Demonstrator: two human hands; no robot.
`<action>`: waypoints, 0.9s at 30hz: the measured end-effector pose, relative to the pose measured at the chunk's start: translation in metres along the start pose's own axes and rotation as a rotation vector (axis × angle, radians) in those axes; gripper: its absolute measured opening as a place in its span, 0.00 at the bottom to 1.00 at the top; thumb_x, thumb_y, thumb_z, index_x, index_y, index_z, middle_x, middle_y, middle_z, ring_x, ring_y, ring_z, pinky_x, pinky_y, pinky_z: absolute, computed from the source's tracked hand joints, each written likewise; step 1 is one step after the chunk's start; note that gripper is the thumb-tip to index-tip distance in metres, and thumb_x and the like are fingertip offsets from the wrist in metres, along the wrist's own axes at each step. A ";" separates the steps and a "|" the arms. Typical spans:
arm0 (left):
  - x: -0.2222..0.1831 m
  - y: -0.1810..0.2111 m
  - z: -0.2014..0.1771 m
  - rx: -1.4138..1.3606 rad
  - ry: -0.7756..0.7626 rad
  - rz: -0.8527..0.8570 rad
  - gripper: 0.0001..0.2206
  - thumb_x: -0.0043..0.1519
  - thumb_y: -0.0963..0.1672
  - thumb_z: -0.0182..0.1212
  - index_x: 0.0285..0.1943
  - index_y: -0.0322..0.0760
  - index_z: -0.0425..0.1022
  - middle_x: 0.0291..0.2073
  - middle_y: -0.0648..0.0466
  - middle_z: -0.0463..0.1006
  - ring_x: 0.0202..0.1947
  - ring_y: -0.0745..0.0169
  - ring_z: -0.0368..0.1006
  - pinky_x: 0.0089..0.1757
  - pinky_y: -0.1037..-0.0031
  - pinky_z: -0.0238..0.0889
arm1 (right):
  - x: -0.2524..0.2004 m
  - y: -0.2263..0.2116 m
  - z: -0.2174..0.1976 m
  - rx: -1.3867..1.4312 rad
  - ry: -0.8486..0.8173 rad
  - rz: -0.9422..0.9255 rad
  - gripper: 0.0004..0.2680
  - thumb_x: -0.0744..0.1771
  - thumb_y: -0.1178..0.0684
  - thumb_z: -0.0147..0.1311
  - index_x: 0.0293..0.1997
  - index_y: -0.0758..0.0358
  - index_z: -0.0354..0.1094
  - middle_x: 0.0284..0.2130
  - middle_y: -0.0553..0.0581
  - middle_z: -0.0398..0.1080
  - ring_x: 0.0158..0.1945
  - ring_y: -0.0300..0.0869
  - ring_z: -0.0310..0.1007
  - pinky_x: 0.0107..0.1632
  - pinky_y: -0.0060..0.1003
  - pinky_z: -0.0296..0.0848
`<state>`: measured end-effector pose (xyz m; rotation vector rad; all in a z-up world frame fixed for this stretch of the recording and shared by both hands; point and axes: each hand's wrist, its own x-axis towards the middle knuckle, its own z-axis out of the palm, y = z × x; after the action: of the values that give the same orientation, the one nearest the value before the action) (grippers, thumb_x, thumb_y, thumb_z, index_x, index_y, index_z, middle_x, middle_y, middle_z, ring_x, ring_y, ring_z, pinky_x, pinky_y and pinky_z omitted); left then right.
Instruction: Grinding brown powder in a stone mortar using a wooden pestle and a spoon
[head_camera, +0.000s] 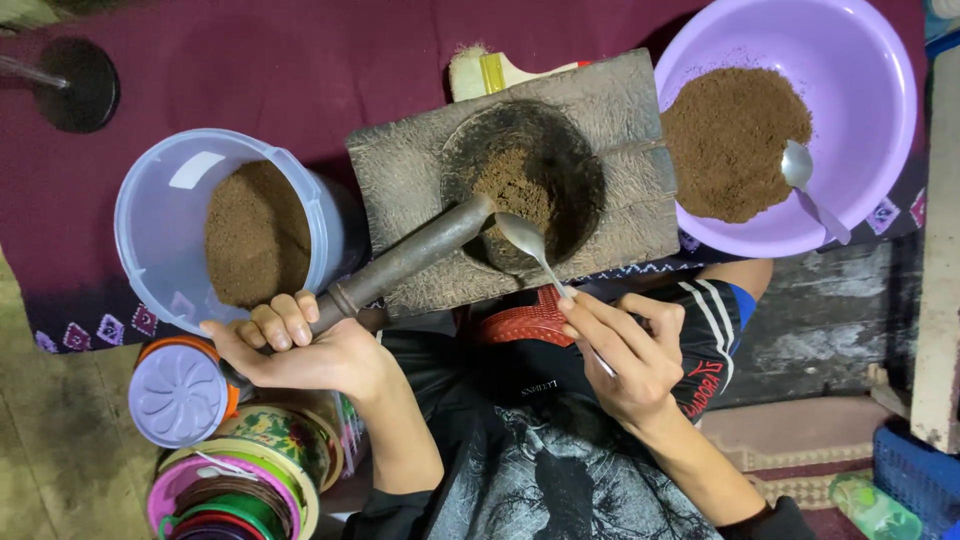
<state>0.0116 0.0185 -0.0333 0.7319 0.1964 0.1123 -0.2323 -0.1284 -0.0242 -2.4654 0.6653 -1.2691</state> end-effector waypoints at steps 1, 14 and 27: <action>0.001 0.001 -0.003 -0.019 -0.007 -0.015 0.17 0.69 0.47 0.53 0.24 0.50 0.57 0.14 0.67 0.54 0.13 0.75 0.52 0.24 0.79 0.54 | 0.003 0.000 0.001 -0.001 0.007 -0.018 0.03 0.68 0.55 0.63 0.40 0.56 0.83 0.36 0.51 0.81 0.35 0.47 0.70 0.44 0.34 0.68; 0.009 0.004 -0.017 -0.094 -0.084 -0.060 0.17 0.70 0.45 0.55 0.26 0.48 0.60 0.15 0.64 0.56 0.15 0.72 0.55 0.27 0.76 0.58 | 0.019 -0.011 0.011 0.016 0.011 0.042 0.04 0.69 0.56 0.60 0.41 0.56 0.82 0.36 0.50 0.80 0.37 0.48 0.72 0.48 0.37 0.73; -0.001 0.003 -0.003 -0.018 -0.042 0.009 0.17 0.68 0.46 0.59 0.26 0.49 0.58 0.16 0.65 0.56 0.15 0.72 0.56 0.27 0.76 0.60 | 0.016 -0.005 0.002 0.033 -0.041 0.119 0.05 0.69 0.55 0.59 0.46 0.56 0.82 0.40 0.50 0.80 0.36 0.50 0.67 0.47 0.38 0.69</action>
<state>0.0096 0.0223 -0.0329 0.7167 0.1515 0.1066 -0.2216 -0.1321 -0.0122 -2.3799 0.7618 -1.1732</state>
